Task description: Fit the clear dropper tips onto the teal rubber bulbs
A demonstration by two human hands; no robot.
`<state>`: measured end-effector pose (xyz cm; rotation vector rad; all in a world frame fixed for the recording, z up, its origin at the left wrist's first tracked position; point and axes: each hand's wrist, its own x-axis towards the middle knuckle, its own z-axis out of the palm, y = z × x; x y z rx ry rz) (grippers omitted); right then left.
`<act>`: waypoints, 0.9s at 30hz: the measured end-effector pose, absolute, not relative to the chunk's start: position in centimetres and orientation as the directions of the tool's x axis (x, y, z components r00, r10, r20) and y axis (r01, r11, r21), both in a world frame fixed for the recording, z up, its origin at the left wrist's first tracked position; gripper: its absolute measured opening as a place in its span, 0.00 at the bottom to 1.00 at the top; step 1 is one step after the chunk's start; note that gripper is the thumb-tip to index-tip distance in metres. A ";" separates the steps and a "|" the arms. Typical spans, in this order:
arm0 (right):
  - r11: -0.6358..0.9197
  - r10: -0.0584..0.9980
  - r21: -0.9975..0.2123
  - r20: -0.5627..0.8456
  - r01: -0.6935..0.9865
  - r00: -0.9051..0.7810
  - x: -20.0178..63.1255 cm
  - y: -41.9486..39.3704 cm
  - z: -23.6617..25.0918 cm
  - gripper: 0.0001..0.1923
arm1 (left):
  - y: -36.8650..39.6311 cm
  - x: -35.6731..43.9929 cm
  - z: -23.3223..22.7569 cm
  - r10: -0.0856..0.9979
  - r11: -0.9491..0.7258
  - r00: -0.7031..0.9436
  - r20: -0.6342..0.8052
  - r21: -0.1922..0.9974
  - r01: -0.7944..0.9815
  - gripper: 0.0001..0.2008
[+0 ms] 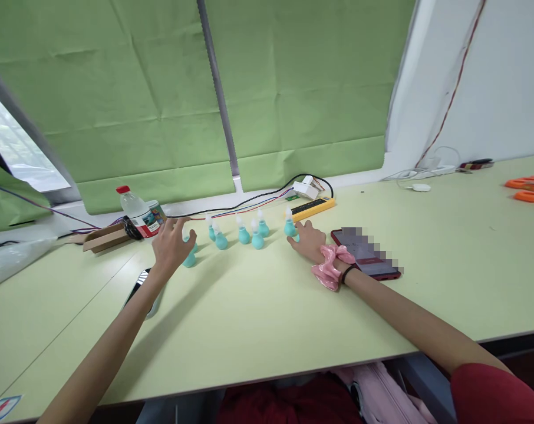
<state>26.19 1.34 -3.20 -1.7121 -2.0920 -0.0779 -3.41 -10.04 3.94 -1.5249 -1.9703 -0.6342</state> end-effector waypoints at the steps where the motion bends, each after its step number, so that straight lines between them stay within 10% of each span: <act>1: 0.223 0.933 -0.193 0.326 0.956 -0.152 26.5 1.5 -3.0 0.21 | -10.3 -3.8 3.7 0.696 0.270 -0.216 0.685 0.029 0.962 0.19; 11: 0.228 0.957 -0.229 0.232 0.947 -0.174 28.7 2.9 -1.9 0.13 | -9.5 -8.3 1.8 0.830 0.136 -0.302 0.469 0.355 0.925 0.17; 20: 0.263 0.957 -0.438 0.232 0.860 -0.175 29.8 3.0 -1.4 0.29 | -7.9 -6.8 0.8 0.845 -0.027 -0.143 0.516 0.308 0.951 0.22; 27: 0.538 0.789 -0.636 0.610 0.554 -0.067 27.0 0.8 -1.8 0.31 | -8.9 -6.4 1.3 0.779 0.059 -0.239 0.580 0.312 0.948 0.24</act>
